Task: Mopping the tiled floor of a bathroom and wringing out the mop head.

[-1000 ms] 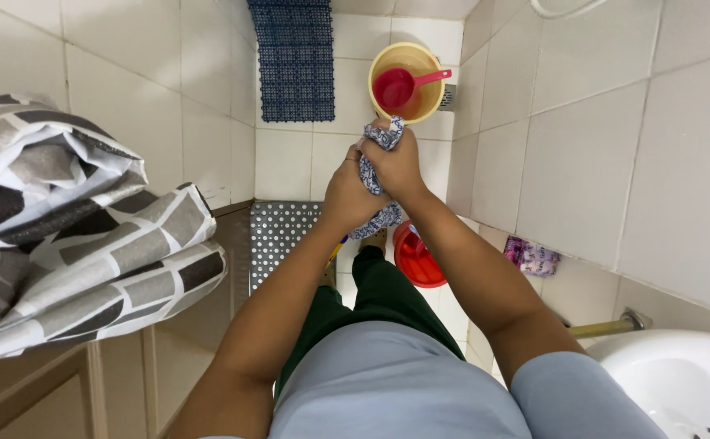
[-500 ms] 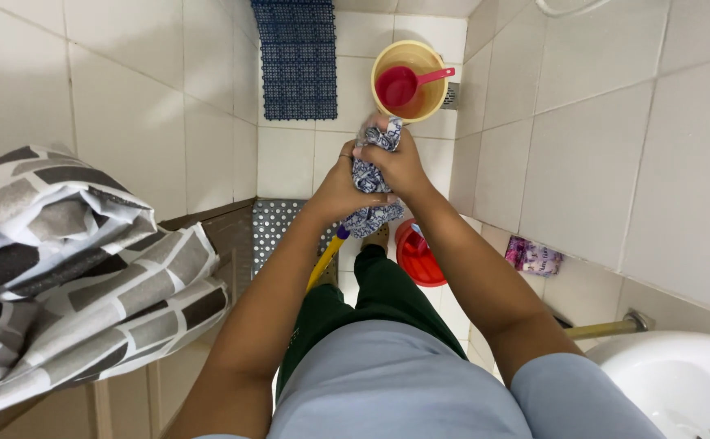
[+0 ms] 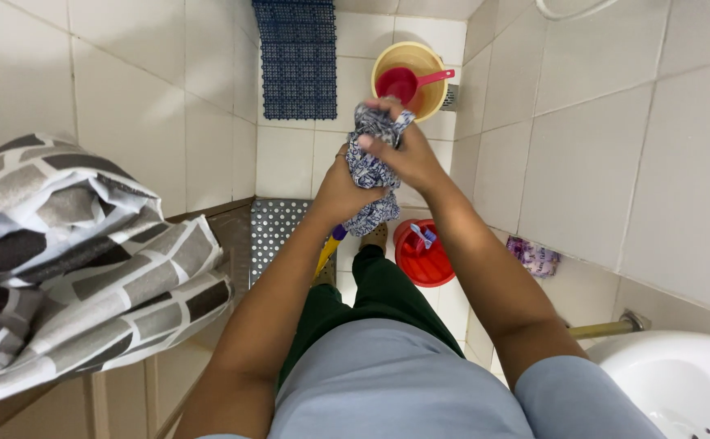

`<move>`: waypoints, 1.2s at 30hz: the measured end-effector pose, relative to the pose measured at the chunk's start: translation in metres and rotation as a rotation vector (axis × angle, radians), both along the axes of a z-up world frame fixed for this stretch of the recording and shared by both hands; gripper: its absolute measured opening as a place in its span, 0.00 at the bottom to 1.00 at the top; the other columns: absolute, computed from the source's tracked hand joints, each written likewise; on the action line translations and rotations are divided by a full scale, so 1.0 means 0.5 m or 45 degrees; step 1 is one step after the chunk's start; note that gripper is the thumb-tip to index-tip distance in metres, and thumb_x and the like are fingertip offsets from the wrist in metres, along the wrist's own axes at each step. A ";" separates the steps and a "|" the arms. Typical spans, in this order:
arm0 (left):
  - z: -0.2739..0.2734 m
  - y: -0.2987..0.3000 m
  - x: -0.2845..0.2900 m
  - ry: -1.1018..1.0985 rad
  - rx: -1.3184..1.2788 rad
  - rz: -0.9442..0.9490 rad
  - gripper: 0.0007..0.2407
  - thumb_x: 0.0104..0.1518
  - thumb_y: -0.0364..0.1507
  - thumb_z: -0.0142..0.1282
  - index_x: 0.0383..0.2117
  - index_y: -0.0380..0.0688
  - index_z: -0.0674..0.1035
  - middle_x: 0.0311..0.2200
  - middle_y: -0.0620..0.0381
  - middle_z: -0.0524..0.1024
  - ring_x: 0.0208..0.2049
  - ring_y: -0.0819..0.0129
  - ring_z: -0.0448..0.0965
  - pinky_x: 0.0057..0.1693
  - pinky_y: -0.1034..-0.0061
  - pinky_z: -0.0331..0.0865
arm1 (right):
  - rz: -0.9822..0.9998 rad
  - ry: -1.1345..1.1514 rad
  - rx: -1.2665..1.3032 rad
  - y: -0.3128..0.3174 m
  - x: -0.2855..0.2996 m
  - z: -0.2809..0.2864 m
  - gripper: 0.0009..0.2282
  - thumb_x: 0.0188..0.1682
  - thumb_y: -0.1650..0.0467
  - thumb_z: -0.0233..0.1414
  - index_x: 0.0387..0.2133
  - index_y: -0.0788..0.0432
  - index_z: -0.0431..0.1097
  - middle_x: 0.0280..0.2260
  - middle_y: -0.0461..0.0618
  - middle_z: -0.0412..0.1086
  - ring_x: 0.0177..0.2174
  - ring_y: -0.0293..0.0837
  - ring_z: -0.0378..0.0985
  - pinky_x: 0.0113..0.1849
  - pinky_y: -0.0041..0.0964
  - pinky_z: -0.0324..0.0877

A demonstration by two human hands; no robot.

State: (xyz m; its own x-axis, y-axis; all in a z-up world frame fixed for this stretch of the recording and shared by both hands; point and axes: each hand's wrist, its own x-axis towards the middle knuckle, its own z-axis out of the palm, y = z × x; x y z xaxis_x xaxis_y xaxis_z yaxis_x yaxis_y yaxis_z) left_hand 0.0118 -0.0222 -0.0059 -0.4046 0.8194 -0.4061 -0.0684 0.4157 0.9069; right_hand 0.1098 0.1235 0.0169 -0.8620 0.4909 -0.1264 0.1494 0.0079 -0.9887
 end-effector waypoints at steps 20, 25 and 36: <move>0.090 0.011 0.054 0.377 -0.196 -0.054 0.33 0.42 0.37 0.74 0.53 0.40 0.68 0.51 0.40 0.77 0.49 0.46 0.81 0.51 0.60 0.75 | -0.152 -0.102 0.807 -0.081 0.000 0.041 0.10 0.45 0.71 0.64 0.34 0.60 0.70 0.37 0.54 0.67 0.41 0.54 0.72 0.43 0.45 0.69; 0.067 -0.004 0.049 0.287 -0.007 0.064 0.48 0.37 0.35 0.75 0.65 0.37 0.53 0.50 0.43 0.78 0.48 0.48 0.81 0.51 0.63 0.74 | -0.205 -0.135 0.800 -0.081 -0.004 0.026 0.09 0.40 0.75 0.60 0.25 0.62 0.64 0.31 0.56 0.64 0.35 0.57 0.71 0.37 0.47 0.67; 0.017 -0.001 0.038 0.165 0.091 0.050 0.45 0.36 0.36 0.77 0.63 0.41 0.60 0.49 0.42 0.80 0.51 0.50 0.83 0.55 0.66 0.75 | -0.261 0.091 0.763 -0.076 -0.039 0.081 0.16 0.42 0.74 0.57 0.44 0.66 0.68 0.39 0.59 0.67 0.40 0.59 0.73 0.41 0.47 0.70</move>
State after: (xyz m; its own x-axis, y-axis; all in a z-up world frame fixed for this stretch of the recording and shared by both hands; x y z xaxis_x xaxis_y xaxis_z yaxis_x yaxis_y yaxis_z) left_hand 0.0306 -0.0226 0.0028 -0.4820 0.8271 -0.2892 0.0368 0.3488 0.9365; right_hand 0.0903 0.0857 0.0573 -0.7392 0.6143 0.2761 0.1401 0.5412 -0.8291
